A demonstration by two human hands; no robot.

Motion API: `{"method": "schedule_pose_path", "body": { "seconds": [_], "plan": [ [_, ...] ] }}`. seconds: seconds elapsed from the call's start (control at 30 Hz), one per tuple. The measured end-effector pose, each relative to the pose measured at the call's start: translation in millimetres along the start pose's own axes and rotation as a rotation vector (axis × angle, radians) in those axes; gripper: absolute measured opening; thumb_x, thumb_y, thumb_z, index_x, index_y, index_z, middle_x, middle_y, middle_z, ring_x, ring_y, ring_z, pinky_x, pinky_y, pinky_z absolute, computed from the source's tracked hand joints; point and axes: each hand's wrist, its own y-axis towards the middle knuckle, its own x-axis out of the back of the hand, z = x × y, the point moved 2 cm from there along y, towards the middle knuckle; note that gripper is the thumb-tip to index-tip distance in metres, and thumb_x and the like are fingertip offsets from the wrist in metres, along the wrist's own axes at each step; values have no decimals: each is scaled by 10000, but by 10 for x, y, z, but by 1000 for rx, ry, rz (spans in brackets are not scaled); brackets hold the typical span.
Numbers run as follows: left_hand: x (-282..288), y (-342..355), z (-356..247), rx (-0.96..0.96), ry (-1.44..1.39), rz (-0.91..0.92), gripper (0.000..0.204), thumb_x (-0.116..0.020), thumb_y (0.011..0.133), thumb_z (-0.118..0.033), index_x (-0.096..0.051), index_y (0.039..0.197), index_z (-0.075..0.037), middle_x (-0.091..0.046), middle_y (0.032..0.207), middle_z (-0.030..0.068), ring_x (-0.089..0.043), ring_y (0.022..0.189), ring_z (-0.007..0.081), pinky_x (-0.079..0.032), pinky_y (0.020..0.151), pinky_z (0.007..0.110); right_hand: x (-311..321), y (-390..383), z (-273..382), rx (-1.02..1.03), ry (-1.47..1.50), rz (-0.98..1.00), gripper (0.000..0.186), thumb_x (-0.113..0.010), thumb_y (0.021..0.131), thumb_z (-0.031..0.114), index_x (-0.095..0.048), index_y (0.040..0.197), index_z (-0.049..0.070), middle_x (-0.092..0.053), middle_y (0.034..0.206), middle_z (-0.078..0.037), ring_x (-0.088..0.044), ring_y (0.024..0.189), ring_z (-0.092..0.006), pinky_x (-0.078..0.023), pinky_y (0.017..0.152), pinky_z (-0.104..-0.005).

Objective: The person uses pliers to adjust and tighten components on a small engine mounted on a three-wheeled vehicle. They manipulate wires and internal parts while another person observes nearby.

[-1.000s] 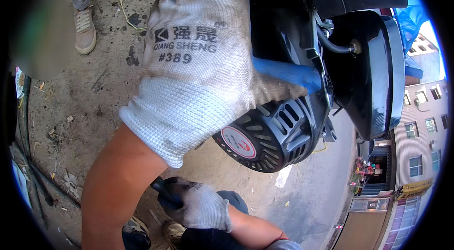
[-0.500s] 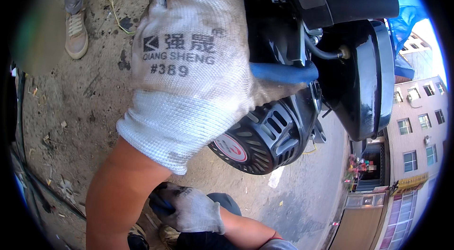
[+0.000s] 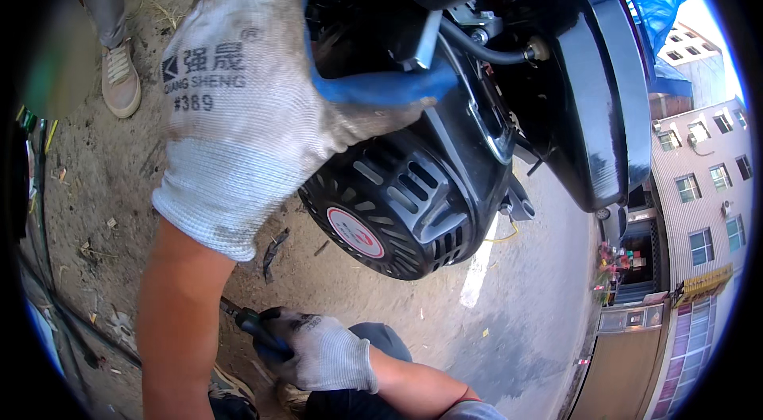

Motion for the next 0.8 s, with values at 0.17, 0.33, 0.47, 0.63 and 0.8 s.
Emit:
{"method": "schedule_pose_path", "body": {
  "seconds": [0.17, 0.33, 0.47, 0.63, 0.8],
  "plan": [
    [-52, 100, 106, -167, -82, -90, 835, -879, 743, -541, -591, 1322, -13, -696, 1089, 187, -713, 982, 324, -579, 903, 429, 28, -105, 61, -70, 3, 101, 350, -730, 899, 234, -678, 1189, 45, -674, 1128, -152, -690, 965, -329, -557, 828, -402],
    [48, 77, 180, -194, 140, 34, 828, -859, 792, -490, -541, 1394, -18, -659, 1235, 186, -704, 1085, 290, -596, 915, 416, 86, -285, 107, -43, 21, 181, 381, -701, 897, 284, -677, 1189, 42, -659, 1171, -170, -672, 993, -351, -552, 841, -416],
    [85, 33, 198, -31, 83, 56, 827, -816, 826, -520, -521, 1418, -25, -654, 1247, 179, -699, 1105, 293, -626, 845, 420, 94, -385, 77, 33, 40, 151, 404, -703, 867, 263, -664, 1198, 34, -646, 1187, -191, -666, 989, -365, -551, 838, -417],
    [64, 36, 188, 52, 5, 120, 875, -796, 820, -585, -504, 1439, -41, -645, 1253, 185, -685, 1114, 309, -591, 908, 446, 68, -357, -49, 2, 5, 212, 327, -698, 860, 244, -674, 1100, 24, -673, 1034, -186, -677, 920, -363, -553, 778, -429],
    [131, 120, 147, 61, 92, 114, 993, -820, 785, -618, -425, 1494, -46, -611, 1298, 189, -661, 1130, 314, -546, 983, 456, 101, -329, -17, 79, -54, 117, 278, -662, 902, 266, -684, 1022, 16, -678, 918, -181, -682, 880, -374, -552, 752, -443]
  ]
}}
